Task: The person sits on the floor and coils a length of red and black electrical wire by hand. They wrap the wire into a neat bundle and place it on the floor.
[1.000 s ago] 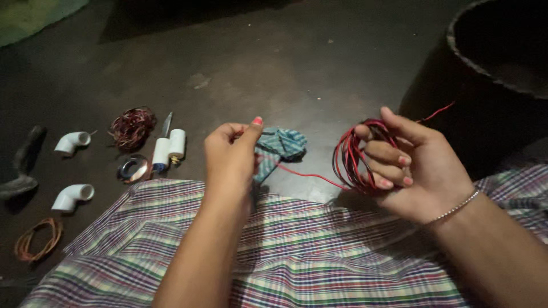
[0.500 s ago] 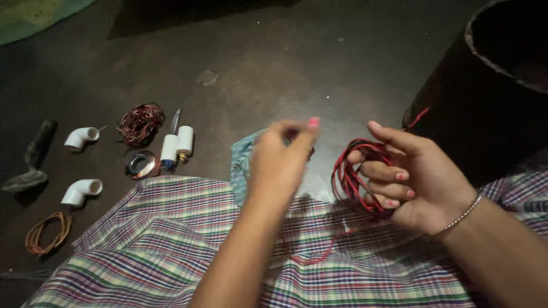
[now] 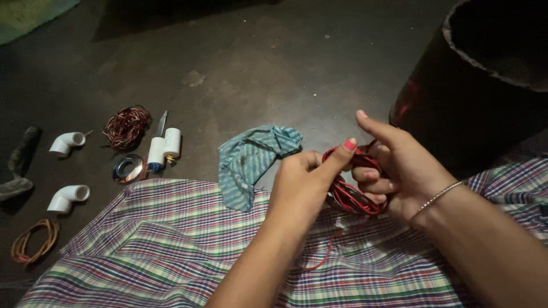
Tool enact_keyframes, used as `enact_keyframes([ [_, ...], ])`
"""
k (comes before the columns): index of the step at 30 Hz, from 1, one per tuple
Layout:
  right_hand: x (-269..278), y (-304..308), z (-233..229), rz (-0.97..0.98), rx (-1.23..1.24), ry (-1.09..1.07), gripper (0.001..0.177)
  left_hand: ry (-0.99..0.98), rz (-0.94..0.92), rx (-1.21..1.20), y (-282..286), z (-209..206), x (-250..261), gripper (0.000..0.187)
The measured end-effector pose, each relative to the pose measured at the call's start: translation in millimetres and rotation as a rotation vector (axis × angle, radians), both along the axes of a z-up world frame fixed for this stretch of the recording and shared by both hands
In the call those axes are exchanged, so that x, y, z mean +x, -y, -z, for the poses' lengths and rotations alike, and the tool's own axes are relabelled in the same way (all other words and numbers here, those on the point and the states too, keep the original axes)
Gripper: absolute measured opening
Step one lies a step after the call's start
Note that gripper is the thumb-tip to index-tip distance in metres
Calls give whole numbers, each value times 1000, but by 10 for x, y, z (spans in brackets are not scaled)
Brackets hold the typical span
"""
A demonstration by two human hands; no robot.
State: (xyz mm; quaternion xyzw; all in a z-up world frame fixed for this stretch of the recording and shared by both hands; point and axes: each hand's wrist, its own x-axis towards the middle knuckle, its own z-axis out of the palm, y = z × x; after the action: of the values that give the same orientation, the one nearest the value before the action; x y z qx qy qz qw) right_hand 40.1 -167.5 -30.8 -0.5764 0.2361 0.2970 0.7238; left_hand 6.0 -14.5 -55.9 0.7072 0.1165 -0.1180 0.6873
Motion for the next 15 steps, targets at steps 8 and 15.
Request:
enact_keyframes([
  [8, -26, -41, 50, 60, -2, 66, 52, -69, -10, -513, 30, -82, -47, 32],
  [15, -45, -66, 174, 10, 94, 112, 49, -54, 13, -523, 14, -50, -27, 43],
])
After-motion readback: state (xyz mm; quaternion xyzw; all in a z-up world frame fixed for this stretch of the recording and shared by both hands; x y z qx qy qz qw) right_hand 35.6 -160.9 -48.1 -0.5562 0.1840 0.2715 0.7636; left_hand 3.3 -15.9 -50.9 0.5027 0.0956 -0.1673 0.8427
